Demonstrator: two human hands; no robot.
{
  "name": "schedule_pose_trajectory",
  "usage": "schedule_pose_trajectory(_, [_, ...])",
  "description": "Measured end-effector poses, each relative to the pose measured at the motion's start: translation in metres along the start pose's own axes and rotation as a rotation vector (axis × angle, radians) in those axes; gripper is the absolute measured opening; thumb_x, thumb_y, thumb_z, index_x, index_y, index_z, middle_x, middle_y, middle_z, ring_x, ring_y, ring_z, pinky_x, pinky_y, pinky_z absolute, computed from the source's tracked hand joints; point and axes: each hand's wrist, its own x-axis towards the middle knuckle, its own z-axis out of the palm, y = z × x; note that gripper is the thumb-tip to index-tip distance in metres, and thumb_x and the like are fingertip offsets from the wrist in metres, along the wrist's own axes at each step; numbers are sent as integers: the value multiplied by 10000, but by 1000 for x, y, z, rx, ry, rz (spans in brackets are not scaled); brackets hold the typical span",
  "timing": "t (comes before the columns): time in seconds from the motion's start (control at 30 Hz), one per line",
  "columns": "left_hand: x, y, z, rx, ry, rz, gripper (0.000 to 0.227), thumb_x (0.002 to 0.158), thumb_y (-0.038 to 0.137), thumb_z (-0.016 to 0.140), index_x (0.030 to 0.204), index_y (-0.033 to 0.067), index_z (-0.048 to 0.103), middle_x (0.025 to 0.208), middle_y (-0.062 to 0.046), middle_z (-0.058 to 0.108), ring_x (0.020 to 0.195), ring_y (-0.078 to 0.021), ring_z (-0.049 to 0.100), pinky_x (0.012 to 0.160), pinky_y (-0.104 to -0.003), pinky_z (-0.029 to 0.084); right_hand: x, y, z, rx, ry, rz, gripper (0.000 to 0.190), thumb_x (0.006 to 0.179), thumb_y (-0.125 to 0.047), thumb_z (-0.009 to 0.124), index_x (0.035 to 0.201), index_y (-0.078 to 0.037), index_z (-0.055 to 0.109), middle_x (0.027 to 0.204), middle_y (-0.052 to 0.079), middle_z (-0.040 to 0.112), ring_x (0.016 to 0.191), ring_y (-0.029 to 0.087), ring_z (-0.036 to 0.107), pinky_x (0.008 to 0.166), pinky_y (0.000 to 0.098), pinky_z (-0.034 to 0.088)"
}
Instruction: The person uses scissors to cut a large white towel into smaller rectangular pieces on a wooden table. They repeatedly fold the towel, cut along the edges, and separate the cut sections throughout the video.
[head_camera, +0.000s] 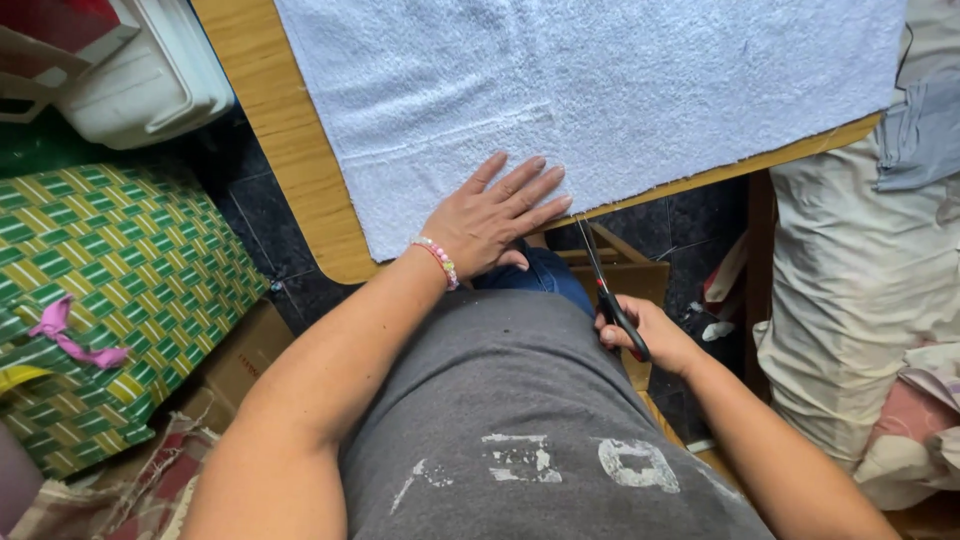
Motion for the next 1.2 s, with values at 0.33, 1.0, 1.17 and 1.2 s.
schedule_pose_trajectory(0.33, [-10, 17, 17, 46, 34, 9, 1213, 1013, 856, 427, 1956, 137, 170, 2048, -118, 161, 1889, -294, 135, 1545, -545, 33, 45, -15, 20, 40, 40, -40, 497, 874, -417, 1059, 1123, -33, 866, 724, 121, 815, 550, 150, 725, 551, 273, 560])
schedule_pose_trajectory(1.0, [-13, 11, 22, 42, 101, 68, 1273, 990, 916, 298, 1957, 102, 156, 2044, -138, 181, 1888, -305, 138, 1536, -532, 30, 66, -26, 36, -95, 209, -85, 417, 977, -439, 1020, 1085, -67, 865, 718, 93, 791, 693, 169, 781, 665, 295, 588])
schedule_pose_trajectory(1.17, [-13, 10, 21, 41, 101, 68, 1286, 978, 918, 329, 1958, 106, 153, 2045, -135, 180, 1890, -299, 132, 1539, -531, 32, 66, -15, 42, -110, 242, -76, 353, 1015, -404, 994, 1013, -79, 856, 645, 81, 763, 596, 158, 745, 604, 290, 559])
schedule_pose_trajectory(1.2, [-13, 10, 20, 45, 95, 68, 1288, 978, 909, 383, 1959, 107, 152, 2046, -134, 179, 1890, -297, 131, 1542, -531, 36, 66, -14, 42, -132, 261, -69, 342, 1023, -391, 985, 992, -78, 850, 631, 86, 755, 564, 165, 731, 589, 301, 550])
